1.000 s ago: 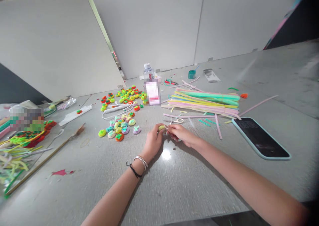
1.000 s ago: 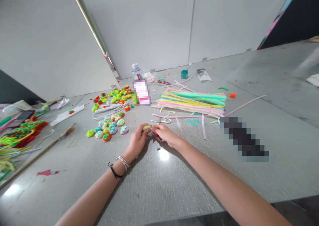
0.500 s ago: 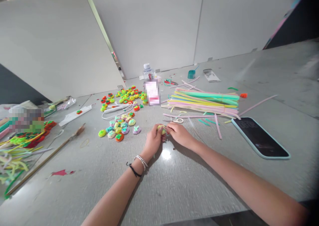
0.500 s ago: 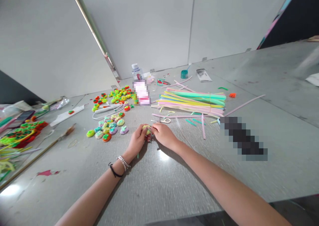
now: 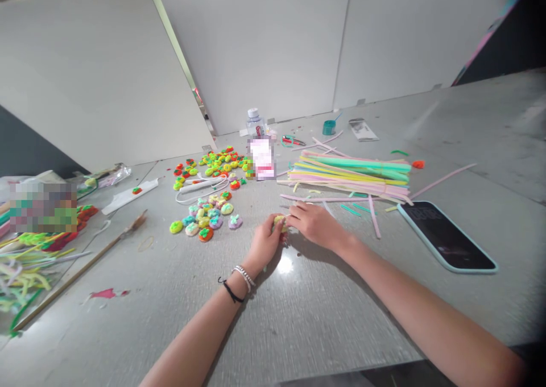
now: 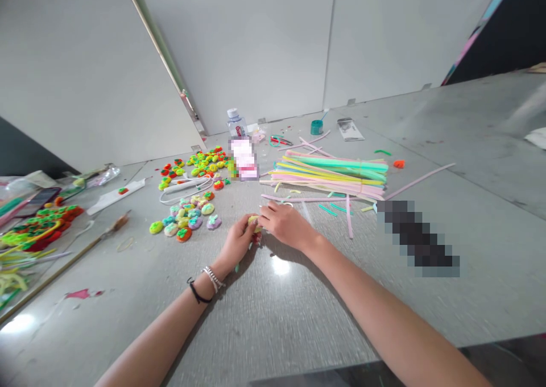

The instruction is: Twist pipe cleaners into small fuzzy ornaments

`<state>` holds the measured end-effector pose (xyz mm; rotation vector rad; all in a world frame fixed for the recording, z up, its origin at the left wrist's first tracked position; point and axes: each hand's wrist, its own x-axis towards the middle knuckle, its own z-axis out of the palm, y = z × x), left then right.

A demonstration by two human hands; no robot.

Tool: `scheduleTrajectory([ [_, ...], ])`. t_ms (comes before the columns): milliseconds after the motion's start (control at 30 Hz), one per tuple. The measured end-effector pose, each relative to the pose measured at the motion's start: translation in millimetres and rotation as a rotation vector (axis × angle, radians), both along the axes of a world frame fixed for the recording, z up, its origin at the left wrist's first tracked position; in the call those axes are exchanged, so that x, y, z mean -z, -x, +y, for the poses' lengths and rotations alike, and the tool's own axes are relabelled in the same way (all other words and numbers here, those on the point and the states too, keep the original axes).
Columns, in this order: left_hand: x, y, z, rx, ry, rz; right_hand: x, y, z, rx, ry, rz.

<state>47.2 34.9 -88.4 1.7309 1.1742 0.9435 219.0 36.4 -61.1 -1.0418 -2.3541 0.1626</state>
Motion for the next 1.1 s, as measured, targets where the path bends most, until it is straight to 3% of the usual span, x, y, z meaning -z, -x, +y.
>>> scheduleTrajectory([
  [100,-4.3,1.0,-2.1,-0.058,-0.086,0.029,4.1,3.9,1.0,0.076,0.145,0.168],
  [267,-7.8,5.3,-2.7,-0.184,-0.177,0.079,15.6,21.2,-0.4,0.144,0.946,0.757],
  [333,-8.2,6.2,-3.2,-0.196,-0.216,0.093,16.6,26.7,-2.7,0.116,1.164,0.930],
  [600,-12.9,6.3,-6.8,-0.123,-0.343,0.139,14.6,32.1,-5.4,-0.104,1.557,1.270],
  [767,-12.7,6.9,-6.4,-0.117,-0.391,0.171,13.9,28.4,-3.2,-0.101,1.578,1.256],
  [900,-11.9,7.1,-5.2,-0.136,-0.427,0.224,14.6,27.6,-2.0,-0.059,1.367,1.198],
  [1100,-12.3,5.3,-4.8,-0.151,-0.336,0.209,14.0,27.2,-2.5,0.084,0.990,0.965],
])
